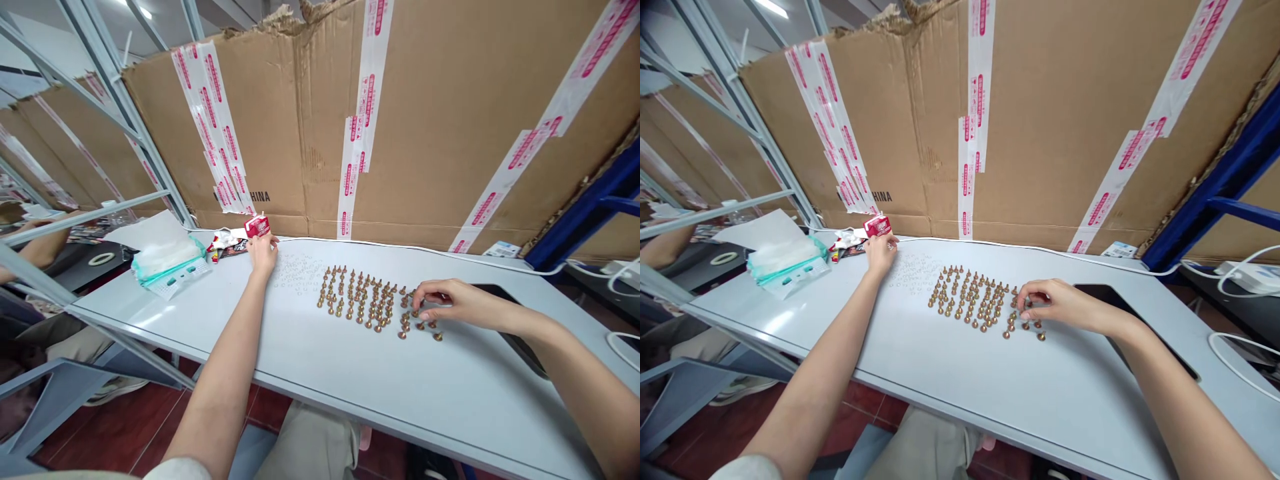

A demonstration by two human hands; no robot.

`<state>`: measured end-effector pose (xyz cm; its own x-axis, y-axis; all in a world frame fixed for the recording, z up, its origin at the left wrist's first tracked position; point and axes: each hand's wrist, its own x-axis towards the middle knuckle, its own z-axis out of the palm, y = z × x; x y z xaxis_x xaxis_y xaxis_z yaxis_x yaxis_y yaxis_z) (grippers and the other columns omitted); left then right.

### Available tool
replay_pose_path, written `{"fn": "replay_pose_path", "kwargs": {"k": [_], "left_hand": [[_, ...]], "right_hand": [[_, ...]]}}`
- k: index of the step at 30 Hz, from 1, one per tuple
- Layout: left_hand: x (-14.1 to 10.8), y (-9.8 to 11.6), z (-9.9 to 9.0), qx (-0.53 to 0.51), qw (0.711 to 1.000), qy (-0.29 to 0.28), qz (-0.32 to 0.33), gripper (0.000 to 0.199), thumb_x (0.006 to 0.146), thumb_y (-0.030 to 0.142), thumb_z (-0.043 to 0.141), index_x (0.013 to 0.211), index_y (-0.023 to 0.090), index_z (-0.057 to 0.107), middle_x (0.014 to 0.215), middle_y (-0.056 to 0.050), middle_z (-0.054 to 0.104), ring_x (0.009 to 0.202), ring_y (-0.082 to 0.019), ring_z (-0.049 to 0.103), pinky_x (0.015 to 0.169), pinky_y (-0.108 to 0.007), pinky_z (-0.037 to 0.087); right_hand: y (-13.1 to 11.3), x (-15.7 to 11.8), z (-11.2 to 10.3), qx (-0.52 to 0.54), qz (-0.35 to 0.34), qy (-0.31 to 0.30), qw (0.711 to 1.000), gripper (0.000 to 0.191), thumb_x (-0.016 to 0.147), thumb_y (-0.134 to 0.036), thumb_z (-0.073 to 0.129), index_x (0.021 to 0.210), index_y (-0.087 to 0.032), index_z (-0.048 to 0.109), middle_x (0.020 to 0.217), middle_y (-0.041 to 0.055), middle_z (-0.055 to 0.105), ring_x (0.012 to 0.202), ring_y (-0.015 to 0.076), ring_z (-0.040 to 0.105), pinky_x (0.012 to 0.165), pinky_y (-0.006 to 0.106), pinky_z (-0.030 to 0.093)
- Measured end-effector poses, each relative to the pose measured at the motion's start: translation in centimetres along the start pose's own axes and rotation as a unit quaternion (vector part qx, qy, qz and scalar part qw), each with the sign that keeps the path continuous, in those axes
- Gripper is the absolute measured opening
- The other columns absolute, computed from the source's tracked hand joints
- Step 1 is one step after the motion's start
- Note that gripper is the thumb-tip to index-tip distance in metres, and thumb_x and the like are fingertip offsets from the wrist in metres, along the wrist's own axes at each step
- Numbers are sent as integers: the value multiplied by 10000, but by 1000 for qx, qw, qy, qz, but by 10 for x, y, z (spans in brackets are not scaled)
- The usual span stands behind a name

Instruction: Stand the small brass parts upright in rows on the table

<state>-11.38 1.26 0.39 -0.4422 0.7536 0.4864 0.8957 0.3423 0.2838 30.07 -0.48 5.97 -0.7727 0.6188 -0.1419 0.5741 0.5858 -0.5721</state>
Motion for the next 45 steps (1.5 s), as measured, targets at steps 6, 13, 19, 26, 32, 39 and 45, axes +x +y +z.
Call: {"fn": "replay_pose_path", "kwargs": {"k": [6, 13, 19, 26, 32, 39, 45], "left_hand": [[2, -7, -2, -11, 1000, -25, -14, 174, 717, 202, 586, 871, 268, 634, 963, -7, 630, 1044, -233, 445, 878, -377, 287], [2, -12, 0, 19, 993, -99, -54, 163, 672, 348, 675, 810, 261, 677, 982, -32, 623, 1084, -241, 442, 901, -362, 286], [1, -8, 4, 39, 993, -101, -45, 109, 706, 306, 647, 792, 246, 677, 937, -43, 637, 1027, -243, 495, 907, -377, 282], [2, -9, 7, 43, 995, -89, -32, 77, 716, 285, 627, 759, 244, 675, 857, -38, 656, 964, -238, 527, 908, -398, 292], [5, -8, 12, 50, 994, -94, -30, 171, 731, 365, 604, 835, 265, 695, 890, -59, 660, 957, -245, 537, 864, -376, 340], [1, 1, 12, 76, 994, -79, 17, 140, 736, 266, 575, 800, 240, 697, 821, -59, 665, 893, -232, 553, 852, -353, 339], [-4, 7, 5, 122, 990, -75, 10, 208, 746, 207, 489, 810, 171, 684, 849, -129, 640, 928, -283, 531, 819, -377, 324]], "right_hand": [[4, 2, -3, 7, 8, 7, 1000, 377, 750, -530, 498, 828, -185, 628, 594, -6, 432, 570, 119, 374, 560, 257, 302], [19, -20, -19, -20, 26, -44, 998, 270, 653, -424, 629, 864, -256, 620, 679, 23, 469, 622, 157, 433, 598, 290, 348], [27, -23, -11, -38, 57, -78, 995, 216, 594, -342, 656, 801, -301, 611, 634, 6, 492, 568, 157, 438, 538, 284, 323], [19, -17, -5, -102, 40, -80, 991, 186, 658, -325, 614, 820, -236, 628, 645, 9, 507, 573, 135, 445, 539, 267, 277], [17, -19, -5, -104, 54, -41, 992, 195, 628, -338, 648, 795, -236, 657, 634, 3, 524, 549, 127, 456, 519, 252, 257], [4, -11, 1, -99, 60, -44, 992, 182, 645, -382, 620, 631, -204, 654, 622, 3, 580, 566, 131, 509, 525, 243, 309], [-5, -14, -10, 36, 5, 40, 999, 303, 703, -483, 578, 690, -181, 597, 705, 22, 621, 626, 123, 532, 571, 238, 378]]}}
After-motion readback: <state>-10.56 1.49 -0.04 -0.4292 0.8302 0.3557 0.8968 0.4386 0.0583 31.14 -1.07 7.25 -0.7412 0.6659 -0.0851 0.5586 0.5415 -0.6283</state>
